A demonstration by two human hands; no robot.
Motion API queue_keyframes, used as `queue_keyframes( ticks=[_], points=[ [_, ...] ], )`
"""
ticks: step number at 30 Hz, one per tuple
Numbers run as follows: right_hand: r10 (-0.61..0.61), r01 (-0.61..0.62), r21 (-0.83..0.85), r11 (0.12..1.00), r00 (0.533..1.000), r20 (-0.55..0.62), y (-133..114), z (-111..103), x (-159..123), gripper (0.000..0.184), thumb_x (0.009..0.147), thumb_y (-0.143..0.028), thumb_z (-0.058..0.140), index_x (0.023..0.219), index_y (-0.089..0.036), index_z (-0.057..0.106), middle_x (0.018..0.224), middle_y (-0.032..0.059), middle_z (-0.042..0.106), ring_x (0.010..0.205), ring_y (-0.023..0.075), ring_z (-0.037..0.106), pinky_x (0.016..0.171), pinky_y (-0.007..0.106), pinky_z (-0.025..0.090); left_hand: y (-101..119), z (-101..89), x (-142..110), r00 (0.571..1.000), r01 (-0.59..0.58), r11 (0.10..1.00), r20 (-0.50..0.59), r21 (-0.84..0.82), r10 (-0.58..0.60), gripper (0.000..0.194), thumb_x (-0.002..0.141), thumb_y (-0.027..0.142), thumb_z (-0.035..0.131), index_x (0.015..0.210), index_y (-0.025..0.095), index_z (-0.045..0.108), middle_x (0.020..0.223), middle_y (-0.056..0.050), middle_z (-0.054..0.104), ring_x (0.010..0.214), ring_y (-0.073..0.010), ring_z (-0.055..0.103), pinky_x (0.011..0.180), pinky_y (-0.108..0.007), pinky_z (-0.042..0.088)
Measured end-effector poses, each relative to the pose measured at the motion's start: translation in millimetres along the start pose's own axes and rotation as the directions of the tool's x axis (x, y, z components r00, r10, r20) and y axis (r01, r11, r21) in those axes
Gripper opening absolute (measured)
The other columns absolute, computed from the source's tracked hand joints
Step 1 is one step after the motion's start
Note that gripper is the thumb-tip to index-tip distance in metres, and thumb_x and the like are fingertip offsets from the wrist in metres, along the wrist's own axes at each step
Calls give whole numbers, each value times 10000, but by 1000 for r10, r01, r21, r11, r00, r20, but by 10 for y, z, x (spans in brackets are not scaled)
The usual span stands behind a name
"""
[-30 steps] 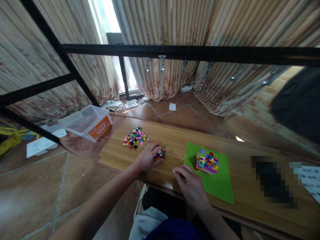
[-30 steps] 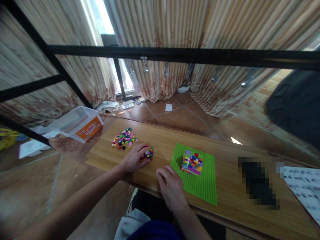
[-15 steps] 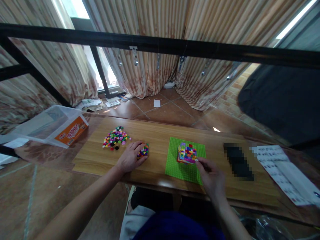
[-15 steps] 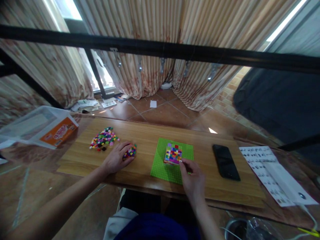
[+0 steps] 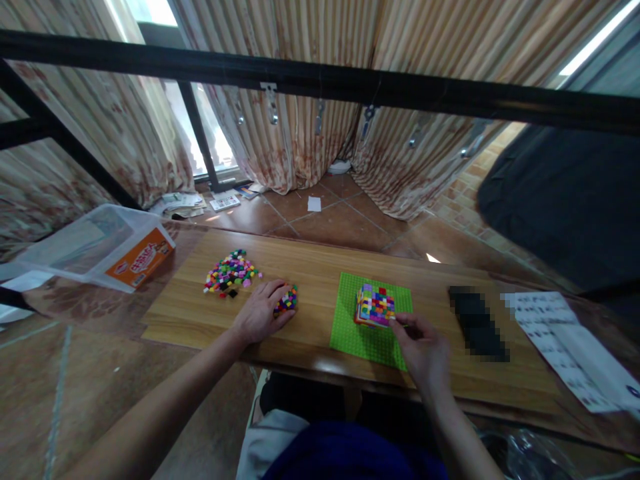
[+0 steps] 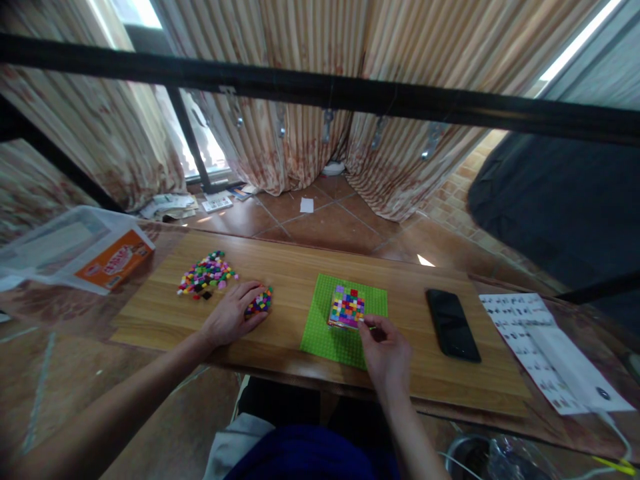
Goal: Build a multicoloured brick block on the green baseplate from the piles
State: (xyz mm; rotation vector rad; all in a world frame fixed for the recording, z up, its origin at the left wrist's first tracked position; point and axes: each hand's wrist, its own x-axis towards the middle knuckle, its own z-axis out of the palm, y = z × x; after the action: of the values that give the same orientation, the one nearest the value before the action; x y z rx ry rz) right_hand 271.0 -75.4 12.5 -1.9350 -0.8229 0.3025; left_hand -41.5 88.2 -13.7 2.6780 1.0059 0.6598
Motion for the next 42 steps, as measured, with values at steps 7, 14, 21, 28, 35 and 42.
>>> queue_keyframes(
  ticks=[7,14,21,28,35,42],
  points=[
    [3,-2,52,999,1000,-8,62,18,-11,434,705,-598,731,847,-189,757,823,85,769,705,201,681,659,309,508,3,-1,-2,1000,5,1000,11,1,-5,473,922,386,641,1342,177,576,1371,-157,589,1284,-315,557,1104,-504,472],
    [-53,53,36,998,999,-8,67,11,-23,433,741,-597,720,862,-183,762,824,84,769,694,188,678,638,293,510,-11,19,-5,1000,-4,1000,4,14,4,477,921,391,641,1336,164,580,1366,-165,592,1283,-315,562,1101,-491,479],
    [-82,82,8,997,996,-39,-16,3,-48,405,746,-584,715,819,-187,757,753,66,746,640,177,656,601,279,503,-6,8,-1,1000,-1,1000,7,7,1,475,918,386,641,1338,173,584,1371,-162,593,1287,-316,563,1111,-503,472],
    [-312,315,-111,943,949,41,-54,-76,-42,333,853,-506,633,786,-206,761,797,56,747,671,160,656,661,282,517,-2,2,3,1000,1,1000,20,-5,-1,475,927,388,628,1350,177,574,1379,-162,587,1298,-320,551,1106,-512,471],
    [-338,342,-108,933,939,59,-93,-72,-27,321,863,-494,624,762,-220,756,824,60,759,735,178,685,684,289,531,-2,6,-6,1000,0,1000,9,-28,0,471,923,381,636,1351,199,567,1371,-151,589,1282,-312,562,1110,-511,468],
    [-155,156,-29,987,988,22,-13,-42,-58,365,809,-560,688,809,-205,771,842,67,771,774,206,707,740,313,547,-3,8,-6,1000,-6,1000,4,-26,6,467,925,370,633,1354,197,567,1368,-152,592,1279,-309,563,1106,-501,472]
  ],
)
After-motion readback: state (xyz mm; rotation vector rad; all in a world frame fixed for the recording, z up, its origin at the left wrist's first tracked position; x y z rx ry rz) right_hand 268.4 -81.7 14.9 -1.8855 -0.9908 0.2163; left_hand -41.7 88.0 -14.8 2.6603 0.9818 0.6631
